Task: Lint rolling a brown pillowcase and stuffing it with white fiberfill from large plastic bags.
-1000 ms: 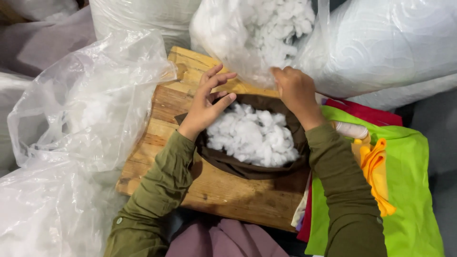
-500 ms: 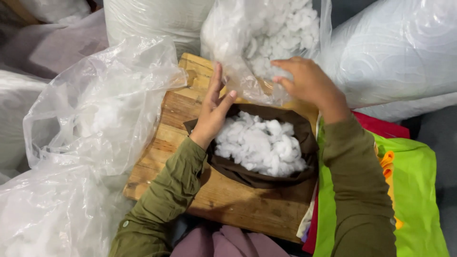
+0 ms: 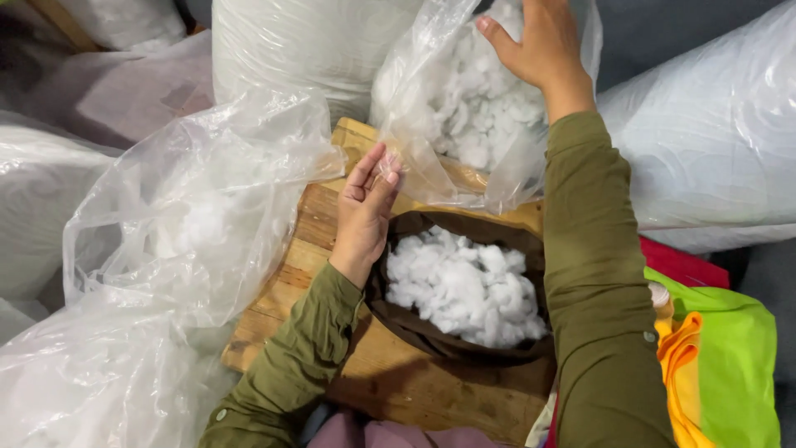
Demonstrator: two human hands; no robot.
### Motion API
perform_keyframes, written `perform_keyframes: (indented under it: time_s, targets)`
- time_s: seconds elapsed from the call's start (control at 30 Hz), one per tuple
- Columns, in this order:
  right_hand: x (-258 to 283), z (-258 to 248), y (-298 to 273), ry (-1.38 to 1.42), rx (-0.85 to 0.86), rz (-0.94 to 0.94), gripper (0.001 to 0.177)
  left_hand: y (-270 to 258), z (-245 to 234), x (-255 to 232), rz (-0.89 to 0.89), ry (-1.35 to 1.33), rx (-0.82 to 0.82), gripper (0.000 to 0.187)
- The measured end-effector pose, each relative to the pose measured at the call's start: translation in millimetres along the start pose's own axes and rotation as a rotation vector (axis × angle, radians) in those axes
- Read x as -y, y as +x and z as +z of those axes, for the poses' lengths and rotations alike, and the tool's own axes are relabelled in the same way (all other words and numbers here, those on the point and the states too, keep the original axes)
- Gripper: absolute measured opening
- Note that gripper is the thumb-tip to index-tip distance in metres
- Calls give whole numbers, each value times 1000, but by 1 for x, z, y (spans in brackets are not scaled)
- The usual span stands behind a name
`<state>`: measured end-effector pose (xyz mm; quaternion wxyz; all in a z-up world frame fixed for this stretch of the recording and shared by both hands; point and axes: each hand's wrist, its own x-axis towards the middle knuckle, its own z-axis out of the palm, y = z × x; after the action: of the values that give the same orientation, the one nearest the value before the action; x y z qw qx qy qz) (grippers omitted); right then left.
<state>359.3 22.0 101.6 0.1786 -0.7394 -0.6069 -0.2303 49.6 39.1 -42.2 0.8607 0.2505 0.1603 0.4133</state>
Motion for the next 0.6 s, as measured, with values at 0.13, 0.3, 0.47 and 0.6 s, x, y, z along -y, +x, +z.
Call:
perform_keyframes:
  time_s: [0.13, 0.3, 0.47, 0.6]
  targets:
    - [38, -8, -15, 187, 526, 273, 63, -3, 2, -3, 42, 72, 56, 55]
    - [92, -69, -60, 464, 951, 328, 58, -7, 5, 0, 130, 137, 110, 55]
    - [52, -85, -89, 410, 582, 215, 38, -9, 3, -2, 158, 209, 207, 53]
    - [21, -47, -83, 240, 245, 183, 71, -8, 4, -4, 147, 223, 218, 52]
